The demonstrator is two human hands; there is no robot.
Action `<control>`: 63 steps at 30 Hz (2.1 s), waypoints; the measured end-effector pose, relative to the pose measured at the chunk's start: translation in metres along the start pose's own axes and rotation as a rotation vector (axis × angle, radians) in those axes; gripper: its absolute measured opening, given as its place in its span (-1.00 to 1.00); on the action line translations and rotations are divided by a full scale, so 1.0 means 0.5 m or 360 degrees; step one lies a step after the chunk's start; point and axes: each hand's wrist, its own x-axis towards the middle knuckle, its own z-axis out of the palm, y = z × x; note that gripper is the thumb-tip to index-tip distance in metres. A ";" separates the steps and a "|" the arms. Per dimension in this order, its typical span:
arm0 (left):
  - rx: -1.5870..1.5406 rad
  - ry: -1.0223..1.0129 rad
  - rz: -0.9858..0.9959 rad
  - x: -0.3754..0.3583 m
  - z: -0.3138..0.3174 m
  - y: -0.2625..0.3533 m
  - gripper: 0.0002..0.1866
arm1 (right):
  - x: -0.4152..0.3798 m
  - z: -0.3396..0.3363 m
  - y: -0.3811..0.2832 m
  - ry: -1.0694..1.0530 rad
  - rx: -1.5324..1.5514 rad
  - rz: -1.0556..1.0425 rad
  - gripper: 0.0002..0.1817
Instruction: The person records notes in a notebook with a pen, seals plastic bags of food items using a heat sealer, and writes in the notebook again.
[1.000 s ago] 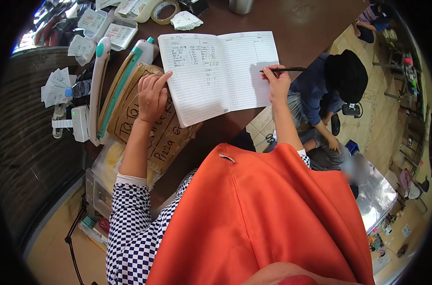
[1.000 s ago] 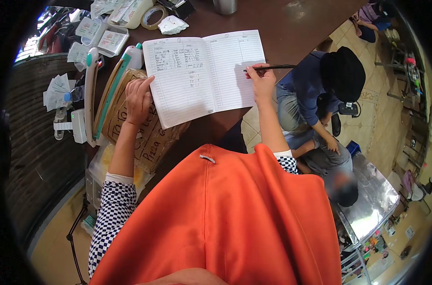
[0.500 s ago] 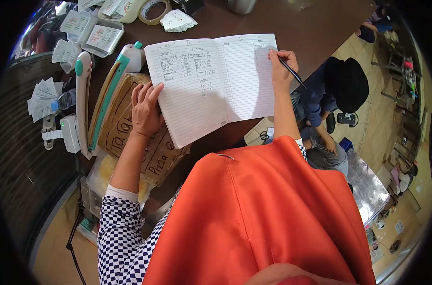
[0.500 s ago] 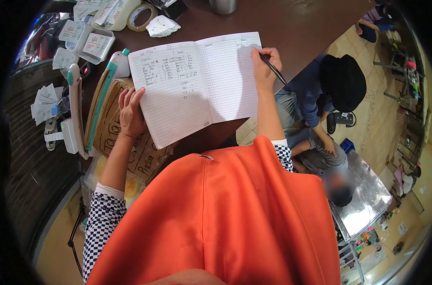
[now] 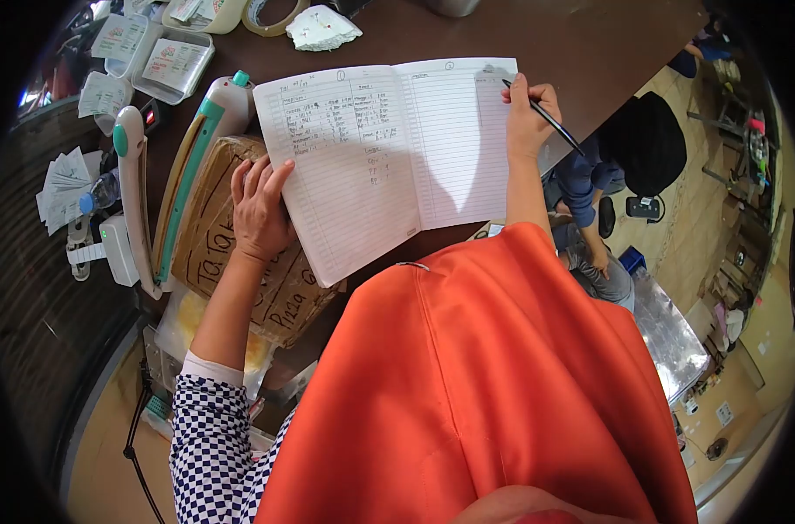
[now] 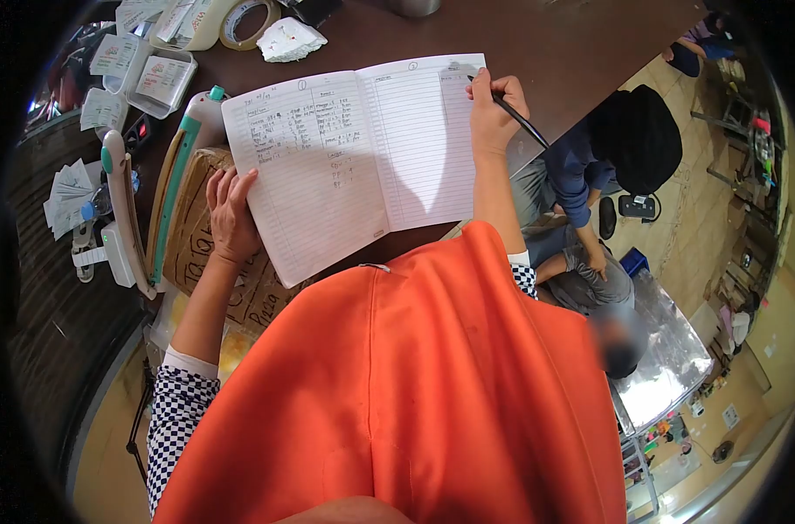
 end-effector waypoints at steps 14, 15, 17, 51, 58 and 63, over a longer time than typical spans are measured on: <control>-0.0006 -0.0031 -0.0023 0.001 -0.001 0.001 -0.34 | 0.003 0.001 0.029 0.0005 -0.0340 -0.0167 -0.67; -0.0008 -0.0035 -0.0026 0.001 -0.001 0.002 -0.34 | 0.003 0.001 0.031 0.0020 -0.0380 -0.0184 -0.67; -0.0023 -0.0011 -0.0015 0.002 -0.001 0.002 -0.35 | 0.005 0.002 0.035 0.0019 -0.0374 -0.0202 -0.67; 0.0009 -0.0046 -0.0036 -0.004 0.002 0.000 -0.32 | 0.004 -0.004 0.040 0.0013 -0.0550 -0.0371 -0.69; -0.0014 -0.0041 -0.0036 -0.005 0.004 -0.001 -0.33 | 0.008 -0.002 0.054 0.0076 -0.0434 -0.0321 -0.69; -0.0027 -0.0039 -0.0038 -0.005 0.004 -0.001 -0.32 | 0.008 -0.001 0.049 0.0033 -0.0444 -0.0308 -0.68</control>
